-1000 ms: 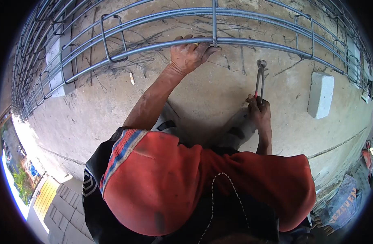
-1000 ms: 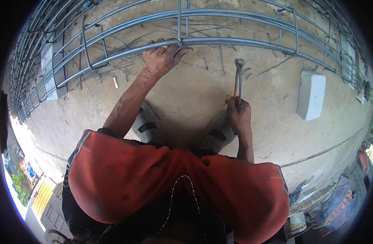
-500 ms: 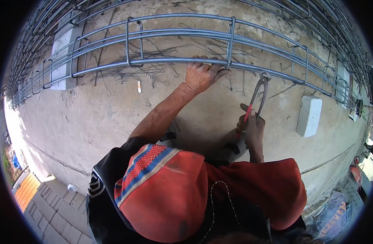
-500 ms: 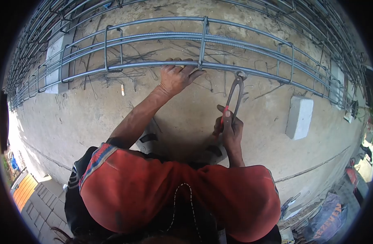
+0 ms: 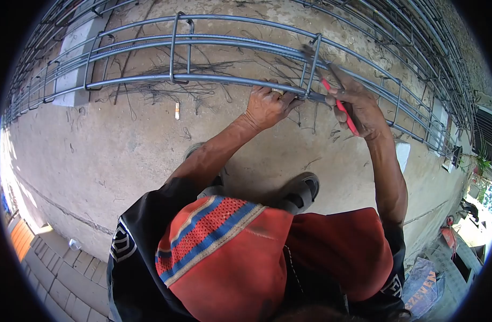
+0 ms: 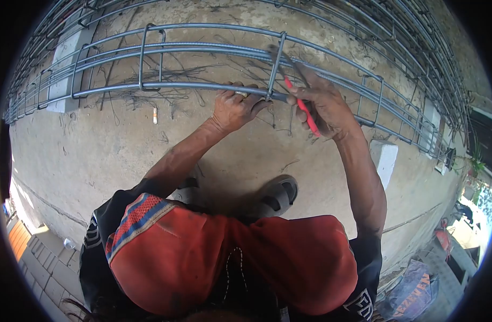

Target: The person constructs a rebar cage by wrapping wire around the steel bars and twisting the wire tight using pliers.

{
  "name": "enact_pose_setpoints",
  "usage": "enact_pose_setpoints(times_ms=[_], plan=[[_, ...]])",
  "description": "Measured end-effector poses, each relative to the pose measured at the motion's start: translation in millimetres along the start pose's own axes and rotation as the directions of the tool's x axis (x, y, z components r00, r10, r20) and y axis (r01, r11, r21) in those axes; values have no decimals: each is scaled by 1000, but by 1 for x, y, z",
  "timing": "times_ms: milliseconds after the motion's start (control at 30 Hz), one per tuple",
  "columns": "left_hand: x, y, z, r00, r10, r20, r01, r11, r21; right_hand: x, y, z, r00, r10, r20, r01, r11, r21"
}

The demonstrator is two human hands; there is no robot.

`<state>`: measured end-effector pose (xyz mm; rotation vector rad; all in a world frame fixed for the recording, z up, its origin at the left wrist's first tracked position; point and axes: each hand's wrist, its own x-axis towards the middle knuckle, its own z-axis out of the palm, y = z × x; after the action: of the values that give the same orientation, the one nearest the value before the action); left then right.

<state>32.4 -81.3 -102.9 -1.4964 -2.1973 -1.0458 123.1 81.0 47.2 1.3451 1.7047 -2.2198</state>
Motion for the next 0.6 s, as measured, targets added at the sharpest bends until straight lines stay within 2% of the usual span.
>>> enact_pose_setpoints(times_ms=[67, 267, 367, 400, 500, 600], plan=[[3, -1, -1, 1000, 23, -7, -23, 1000, 11, 3, -5, 6, 973, 88, 214, -61, 990, -129], [1, 4, 0, 999, 25, -21, -25, 999, 19, -11, 4, -8, 999, 15, 31, -15, 1000, -22], [-1, 3, 0, 1000, 19, -2, -19, 999, 33, -7, 10, -7, 976, -89, -198, 138, 958, 252], [-2, 3, 0, 999, 28, 15, -28, 999, 30, 7, 16, -11, 985, -76, -157, 115, 960, 254], [3, 2, -2, 998, 49, 28, -50, 998, 39, 19, 14, -7, 976, -54, 211, 60, 998, -21], [2, 1, -1, 996, 79, 40, -81, 995, 58, 8, 1, -42, 963, -2, 268, 20, 998, -65]])
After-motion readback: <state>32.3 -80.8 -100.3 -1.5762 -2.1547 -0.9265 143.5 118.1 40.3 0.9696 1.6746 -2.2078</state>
